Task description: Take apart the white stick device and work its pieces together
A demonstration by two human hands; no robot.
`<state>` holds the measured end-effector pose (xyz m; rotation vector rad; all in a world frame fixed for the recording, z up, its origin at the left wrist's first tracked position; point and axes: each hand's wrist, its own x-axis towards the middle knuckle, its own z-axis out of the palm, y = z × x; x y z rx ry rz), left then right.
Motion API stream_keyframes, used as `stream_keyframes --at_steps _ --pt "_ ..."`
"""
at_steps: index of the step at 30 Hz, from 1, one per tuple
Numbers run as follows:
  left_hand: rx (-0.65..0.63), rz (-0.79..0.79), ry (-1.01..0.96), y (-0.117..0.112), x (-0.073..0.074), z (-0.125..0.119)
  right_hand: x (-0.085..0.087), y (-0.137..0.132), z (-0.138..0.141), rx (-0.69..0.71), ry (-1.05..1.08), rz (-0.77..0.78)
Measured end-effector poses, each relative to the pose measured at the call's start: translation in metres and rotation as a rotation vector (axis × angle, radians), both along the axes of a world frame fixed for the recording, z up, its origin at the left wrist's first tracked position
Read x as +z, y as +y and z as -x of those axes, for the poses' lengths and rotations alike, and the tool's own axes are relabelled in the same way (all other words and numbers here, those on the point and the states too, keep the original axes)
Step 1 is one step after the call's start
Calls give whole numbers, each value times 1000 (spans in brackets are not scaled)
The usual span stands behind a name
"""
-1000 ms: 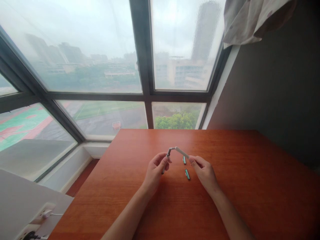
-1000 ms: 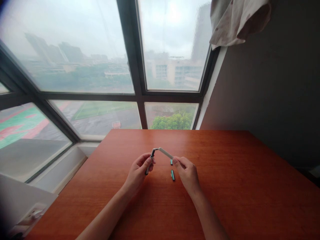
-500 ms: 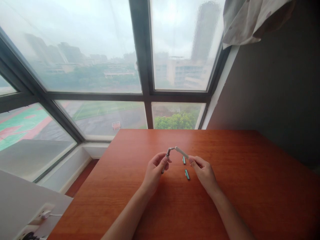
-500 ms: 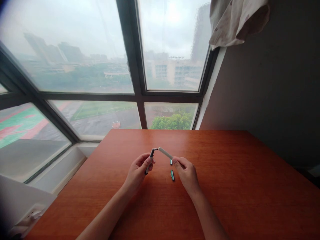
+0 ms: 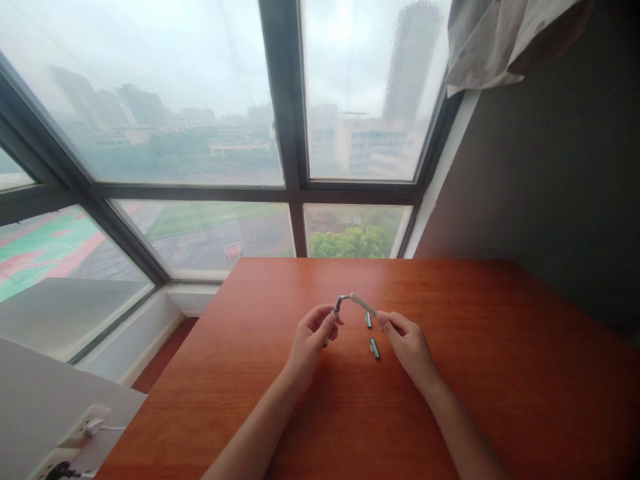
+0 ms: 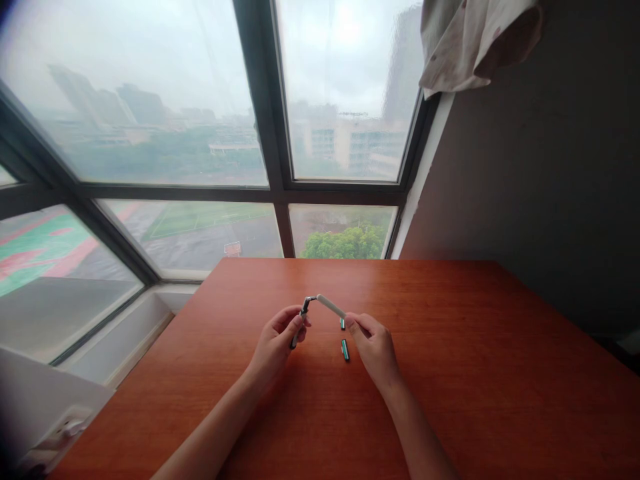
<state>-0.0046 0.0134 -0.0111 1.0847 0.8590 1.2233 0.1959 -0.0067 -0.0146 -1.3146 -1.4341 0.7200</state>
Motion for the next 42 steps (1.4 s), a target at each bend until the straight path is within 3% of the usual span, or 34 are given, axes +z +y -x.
stream_keyframes --at_steps 22,33,42 --pt "9 -8 24 -2 1 0 -3 2 -3 -31 29 6" --pt "28 -17 61 -2 0 0 -3 1 1 57 21 37" --pt "56 -19 56 -2 1 -1 -5 1 0 43 9 61"
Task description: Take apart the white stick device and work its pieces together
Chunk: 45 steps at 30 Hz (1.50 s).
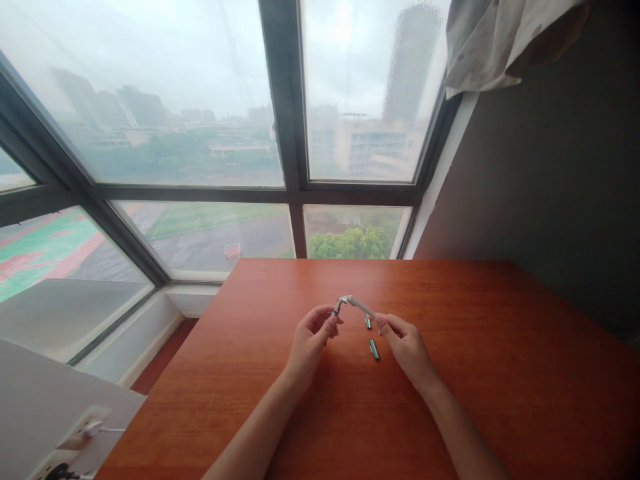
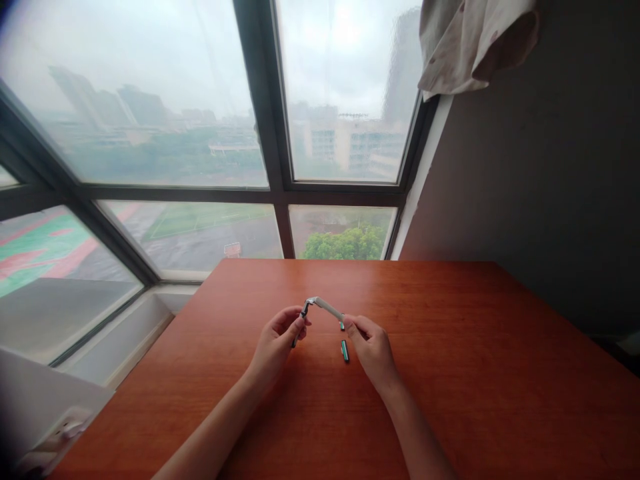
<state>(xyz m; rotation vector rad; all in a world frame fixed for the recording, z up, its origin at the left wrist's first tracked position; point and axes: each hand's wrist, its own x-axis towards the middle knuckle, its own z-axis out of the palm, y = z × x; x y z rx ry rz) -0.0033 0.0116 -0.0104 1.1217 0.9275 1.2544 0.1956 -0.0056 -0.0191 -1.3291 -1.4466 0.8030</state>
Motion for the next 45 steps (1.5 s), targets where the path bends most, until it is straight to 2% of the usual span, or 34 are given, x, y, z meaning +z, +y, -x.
stream_keyframes --at_steps 5,10,17,26,33,45 --pt "19 12 10 0 1 0 3 -2 1 43 8 -6" --pt "2 8 5 0 0 0 4 -2 1 6 3 -16" --pt "2 3 12 1 0 0 4 -2 1 49 -10 -19" --pt "22 18 0 0 3 -1 7 -3 1 20 63 -14" --pt "3 3 6 0 2 -1 2 -1 1 -37 -38 -58" --pt "-16 3 7 0 1 0 4 -2 1 13 -34 -56"
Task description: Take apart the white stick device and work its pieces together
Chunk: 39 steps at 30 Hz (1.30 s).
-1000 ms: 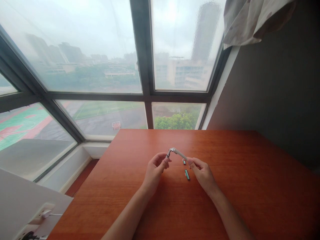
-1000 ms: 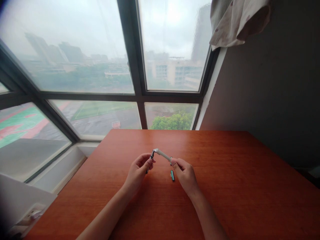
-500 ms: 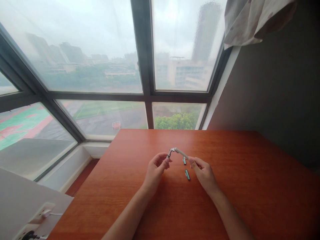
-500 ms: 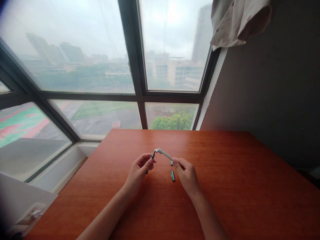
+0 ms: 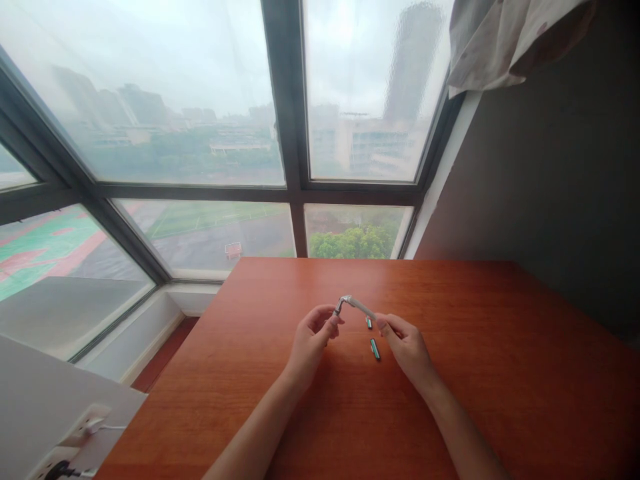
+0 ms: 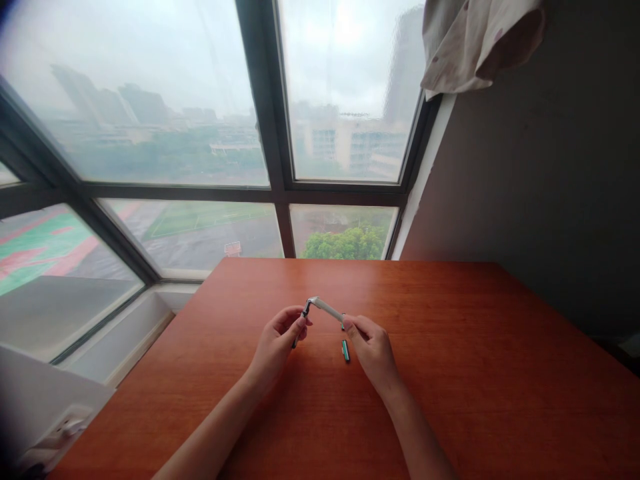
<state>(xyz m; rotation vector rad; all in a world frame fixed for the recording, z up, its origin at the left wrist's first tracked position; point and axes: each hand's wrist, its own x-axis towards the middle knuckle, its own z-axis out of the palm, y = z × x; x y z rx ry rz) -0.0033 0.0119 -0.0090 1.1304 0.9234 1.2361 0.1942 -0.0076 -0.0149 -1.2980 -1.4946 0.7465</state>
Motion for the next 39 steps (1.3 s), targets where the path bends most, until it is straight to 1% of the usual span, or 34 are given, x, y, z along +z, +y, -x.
stream_keyframes --at_steps 9,23,34,39 --pt "11 0 -24 0 -1 0 -3 1 -1 -44 14 5" --pt "7 3 -15 -1 1 -1 -2 0 -1 6 9 28" --pt "10 -6 45 -1 3 0 -2 1 -2 16 2 18" --pt "23 -37 59 0 2 0 -1 0 -2 7 -10 15"
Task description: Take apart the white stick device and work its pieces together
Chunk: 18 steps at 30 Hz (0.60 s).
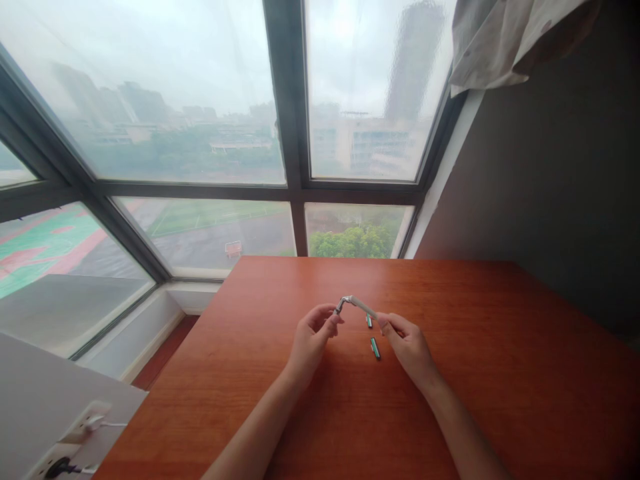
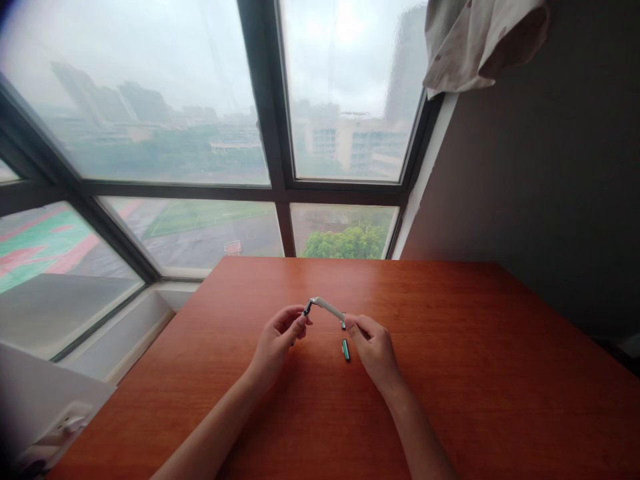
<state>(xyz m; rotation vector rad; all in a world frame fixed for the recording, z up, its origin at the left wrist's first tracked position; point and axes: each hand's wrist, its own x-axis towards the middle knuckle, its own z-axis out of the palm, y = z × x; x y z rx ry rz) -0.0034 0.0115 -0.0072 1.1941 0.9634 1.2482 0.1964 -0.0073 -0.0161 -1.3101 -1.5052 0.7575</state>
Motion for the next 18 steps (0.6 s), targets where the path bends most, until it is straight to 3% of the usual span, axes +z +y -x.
stream_keyframes --at_steps 7,18 --pt "4 27 -17 2 -2 1 1 0 0 -6 7 -11" --pt "-102 100 -103 -1 -4 -1 -1 1 -2 -51 -13 -39"
